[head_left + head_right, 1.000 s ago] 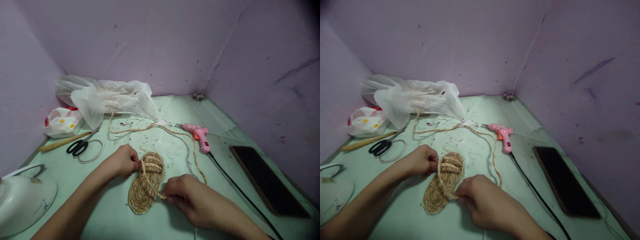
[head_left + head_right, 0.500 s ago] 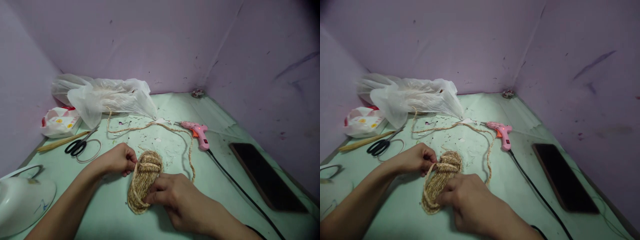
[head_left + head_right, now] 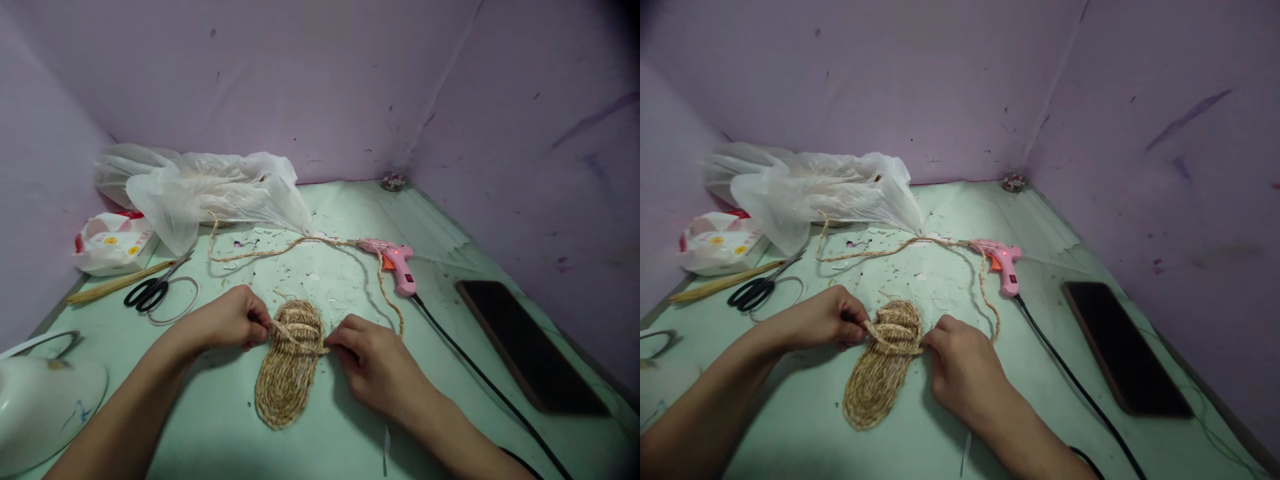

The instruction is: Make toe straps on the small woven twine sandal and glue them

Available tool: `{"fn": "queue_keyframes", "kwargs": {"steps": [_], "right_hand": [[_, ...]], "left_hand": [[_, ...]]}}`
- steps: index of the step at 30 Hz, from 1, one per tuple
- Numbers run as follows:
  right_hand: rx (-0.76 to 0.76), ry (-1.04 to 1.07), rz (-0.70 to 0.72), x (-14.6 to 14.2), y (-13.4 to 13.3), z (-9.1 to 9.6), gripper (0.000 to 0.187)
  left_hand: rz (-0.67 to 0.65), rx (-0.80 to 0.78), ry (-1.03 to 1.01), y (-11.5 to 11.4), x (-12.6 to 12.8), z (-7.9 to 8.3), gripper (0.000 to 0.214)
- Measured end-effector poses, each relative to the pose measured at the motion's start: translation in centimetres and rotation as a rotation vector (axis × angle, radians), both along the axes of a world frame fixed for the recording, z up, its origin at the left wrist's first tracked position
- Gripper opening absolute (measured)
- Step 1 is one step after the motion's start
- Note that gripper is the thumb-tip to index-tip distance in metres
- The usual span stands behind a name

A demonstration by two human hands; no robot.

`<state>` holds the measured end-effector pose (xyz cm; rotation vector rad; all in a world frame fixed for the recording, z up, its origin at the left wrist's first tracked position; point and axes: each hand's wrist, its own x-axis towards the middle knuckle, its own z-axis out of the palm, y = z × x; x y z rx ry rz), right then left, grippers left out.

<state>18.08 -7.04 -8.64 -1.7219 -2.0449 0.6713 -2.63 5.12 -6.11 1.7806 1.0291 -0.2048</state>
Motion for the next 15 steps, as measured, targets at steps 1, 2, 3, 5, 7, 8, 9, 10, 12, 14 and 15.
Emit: {"fn": "queue_keyframes", "kwargs": {"steps": [1,2,3,5,7,8,9,10,12,14,15], "right_hand": [[-0.001,0.017,-0.02,-0.21,0.01,-0.08,0.033],[-0.004,0.023,-0.039,-0.41,0.02,-0.13,0.031],[-0.007,0.021,-0.056,-0.57,0.03,-0.15,0.029],[-0.01,0.026,-0.083,-0.78,0.05,-0.14,0.026],[-0.012,0.045,-0.089,-0.82,0.05,-0.11,0.024],[-0.012,0.055,-0.085,-0.8,0.03,-0.12,0.024],[-0.012,0.064,-0.079,-0.76,0.02,-0.14,0.023],[-0.013,0.069,-0.073,-0.71,0.01,-0.18,0.023],[-0.018,0.075,-0.066,-0.64,0.01,-0.28,0.023],[-0.019,0.075,-0.069,-0.65,0.05,-0.38,0.022],[-0.018,0.072,-0.07,-0.69,0.07,-0.42,0.022]], "left_hand": [[-0.012,0.006,0.004,-0.02,0.01,0.13,0.016],[-0.017,0.015,0.008,-0.04,0.03,0.21,0.015],[-0.015,0.024,0.013,-0.07,0.05,0.24,0.014],[-0.005,0.045,0.024,-0.12,0.1,0.16,0.013],[-0.001,0.062,0.027,-0.13,0.15,-0.02,0.012],[-0.002,0.068,0.029,-0.12,0.15,-0.1,0.012],[-0.002,0.074,0.029,-0.11,0.15,-0.17,0.013],[-0.003,0.077,0.027,-0.1,0.15,-0.2,0.013],[-0.007,0.084,0.025,-0.09,0.14,-0.2,0.014],[-0.011,0.086,0.025,-0.12,0.17,-0.12,0.013],[-0.012,0.089,0.028,-0.15,0.19,-0.08,0.013]]}}
